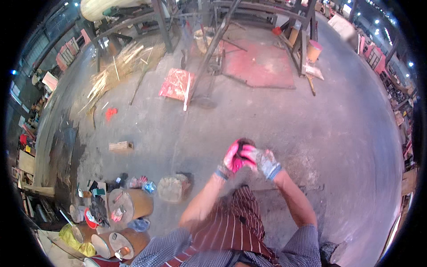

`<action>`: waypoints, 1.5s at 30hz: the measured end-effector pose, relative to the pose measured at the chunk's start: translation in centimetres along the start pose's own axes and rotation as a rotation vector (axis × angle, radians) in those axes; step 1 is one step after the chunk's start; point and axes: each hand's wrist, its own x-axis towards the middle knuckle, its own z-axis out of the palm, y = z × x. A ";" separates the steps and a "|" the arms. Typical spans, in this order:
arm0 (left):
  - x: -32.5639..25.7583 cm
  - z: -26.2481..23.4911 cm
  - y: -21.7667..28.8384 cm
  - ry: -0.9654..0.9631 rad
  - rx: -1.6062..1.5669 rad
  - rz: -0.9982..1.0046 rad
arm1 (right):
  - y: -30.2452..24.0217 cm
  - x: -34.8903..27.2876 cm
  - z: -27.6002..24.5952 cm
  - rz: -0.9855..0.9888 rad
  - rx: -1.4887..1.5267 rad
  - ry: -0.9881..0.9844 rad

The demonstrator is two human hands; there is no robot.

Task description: The person sweeps the floor with a broom and then applies a liquid substance from a container to the edges of wood sheets as they are processed by a roller machine.

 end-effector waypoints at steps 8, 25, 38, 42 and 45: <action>14.6 -7.4 9.1 0.178 0.114 0.175 | 9.4 16.4 -5.0 -0.034 -0.013 0.060; 38.0 -18.8 28.0 0.302 0.085 0.250 | 25.0 46.0 -5.4 -0.139 0.061 -0.092; 50.5 -24.8 41.4 -0.036 -0.095 0.102 | 25.6 60.0 -13.4 0.216 0.120 0.125; 52.6 -26.2 42.7 -0.036 -0.123 0.095 | 28.0 63.0 -11.4 0.348 0.586 0.105; 54.3 -27.3 43.2 -0.047 -0.084 0.143 | 28.1 65.4 -11.6 0.429 0.730 0.023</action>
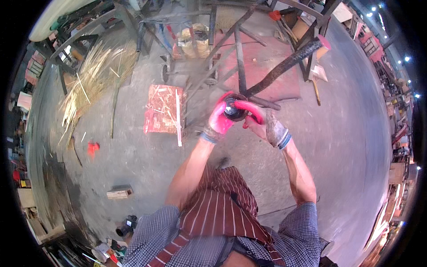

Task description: The person sweeps the floor with a broom and then applies a liquid substance from a container to the edges of wood sheets as they are processed by a roller machine.

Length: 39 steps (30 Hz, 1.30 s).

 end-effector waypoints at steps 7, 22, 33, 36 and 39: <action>2.2 -0.5 1.5 0.034 -0.082 -0.009 | 2.7 5.1 -0.5 -0.313 -0.261 0.076; 10.2 2.4 3.3 0.071 0.030 -0.171 | 2.7 8.1 -1.2 -0.289 -0.162 0.336; 17.5 7.9 2.6 0.095 -0.089 -0.459 | -2.3 6.7 -10.9 -0.254 -0.556 1.508; 18.0 5.6 3.0 0.120 -0.067 -0.475 | -0.9 8.8 -8.4 -0.208 -0.491 1.625; 18.4 4.4 2.4 0.133 -0.027 -0.517 | 3.6 9.4 -6.1 -0.242 -0.438 1.734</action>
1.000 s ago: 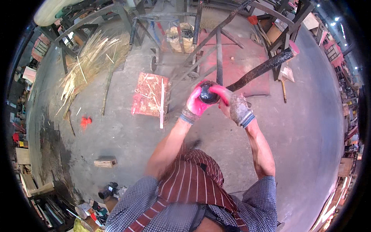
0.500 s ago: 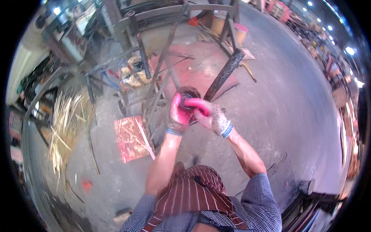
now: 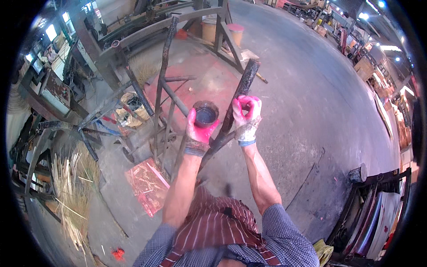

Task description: The person sweeps the floor with a broom and then applies a liquid substance from a container to the edges of wood sheets as they are processed by a roller machine.

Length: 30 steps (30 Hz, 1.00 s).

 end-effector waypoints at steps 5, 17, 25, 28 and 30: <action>-0.3 -1.3 0.5 -0.003 0.013 -0.052 | -3.2 1.7 -0.8 0.195 0.009 -0.151; -1.9 -1.5 0.5 -0.251 -0.072 0.181 | -7.7 -1.6 0.5 0.052 0.159 -0.743; -1.2 -4.9 0.7 -0.213 -0.145 0.217 | -8.4 -3.2 2.7 0.084 0.073 -0.734; -1.3 -5.3 1.1 -0.215 -0.196 0.165 | -8.0 -3.9 3.2 0.122 0.099 -0.722; -1.3 -5.3 1.4 -0.213 -0.191 0.154 | -8.0 -3.3 3.8 0.026 0.054 -0.735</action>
